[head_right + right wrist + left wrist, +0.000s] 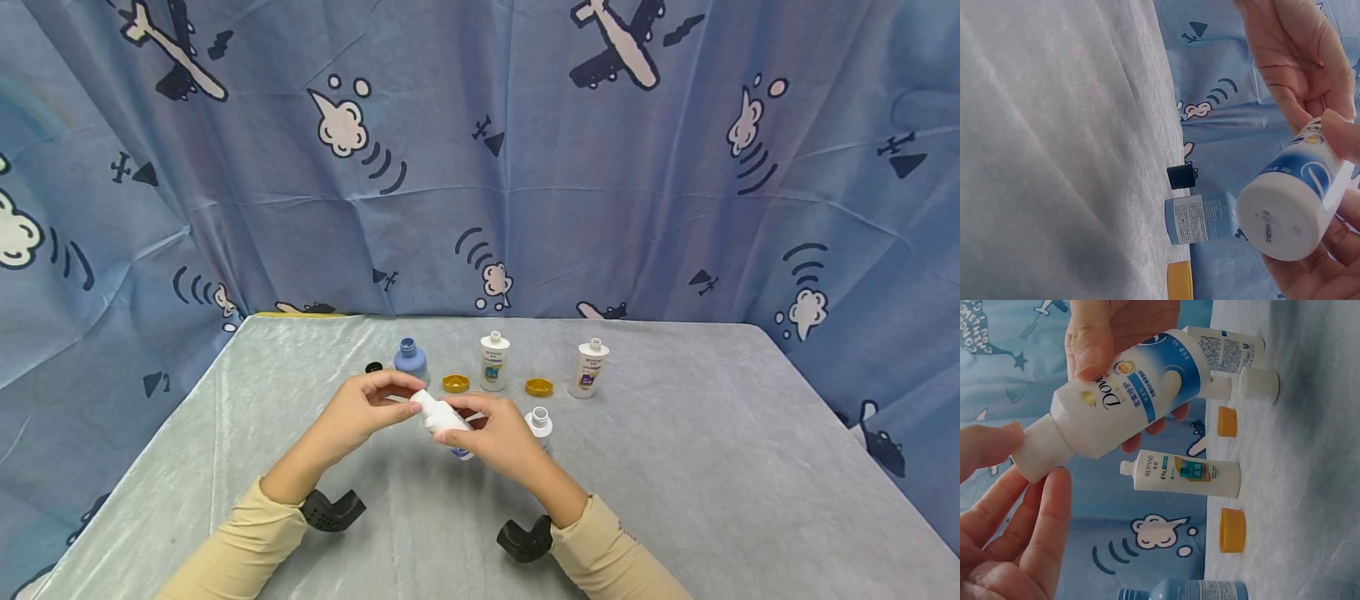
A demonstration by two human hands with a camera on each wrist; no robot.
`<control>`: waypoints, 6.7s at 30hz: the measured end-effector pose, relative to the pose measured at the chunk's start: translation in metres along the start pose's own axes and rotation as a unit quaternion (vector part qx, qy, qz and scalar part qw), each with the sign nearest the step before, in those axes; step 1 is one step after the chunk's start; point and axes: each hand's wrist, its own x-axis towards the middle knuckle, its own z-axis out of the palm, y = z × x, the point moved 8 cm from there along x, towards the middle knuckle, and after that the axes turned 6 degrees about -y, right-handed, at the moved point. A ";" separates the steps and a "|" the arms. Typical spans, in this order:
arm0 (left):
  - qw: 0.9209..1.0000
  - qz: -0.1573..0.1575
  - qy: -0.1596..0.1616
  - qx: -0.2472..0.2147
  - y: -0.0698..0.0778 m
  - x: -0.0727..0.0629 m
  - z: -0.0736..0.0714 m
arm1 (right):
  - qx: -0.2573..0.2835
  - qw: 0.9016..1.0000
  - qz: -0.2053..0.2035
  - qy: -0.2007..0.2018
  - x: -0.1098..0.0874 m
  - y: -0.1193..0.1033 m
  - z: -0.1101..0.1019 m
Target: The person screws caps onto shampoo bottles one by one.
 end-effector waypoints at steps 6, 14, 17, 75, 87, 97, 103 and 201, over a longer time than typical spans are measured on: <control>1.000 0.021 -0.018 -0.006 0.005 -0.001 0.002 | 0.002 1.000 -0.007 -0.002 0.000 -0.001 0.000; 0.999 -0.020 0.031 0.000 0.000 0.001 -0.003 | -0.006 1.000 0.002 0.008 0.000 -0.001 -0.001; 0.998 -0.027 0.049 0.009 -0.001 0.001 -0.004 | -0.004 1.000 0.003 0.008 0.000 -0.001 0.000; 0.998 -0.005 0.054 -0.029 -0.001 0.000 0.002 | -0.003 0.999 -0.014 0.042 -0.003 -0.007 -0.002; 0.998 0.020 0.033 -0.039 0.002 -0.002 0.003 | 0.013 0.999 -0.014 0.036 -0.003 -0.006 -0.002; 0.999 0.019 0.023 -0.042 0.003 0.000 0.003 | 0.020 0.999 -0.011 0.028 -0.003 -0.005 -0.002; 0.998 -0.007 0.052 -0.021 0.002 0.000 -0.001 | 0.015 1.000 -0.010 0.026 -0.003 -0.005 -0.001; 0.997 -0.003 0.076 0.014 -0.017 0.008 -0.013 | 0.051 0.999 0.004 0.016 0.007 0.018 0.025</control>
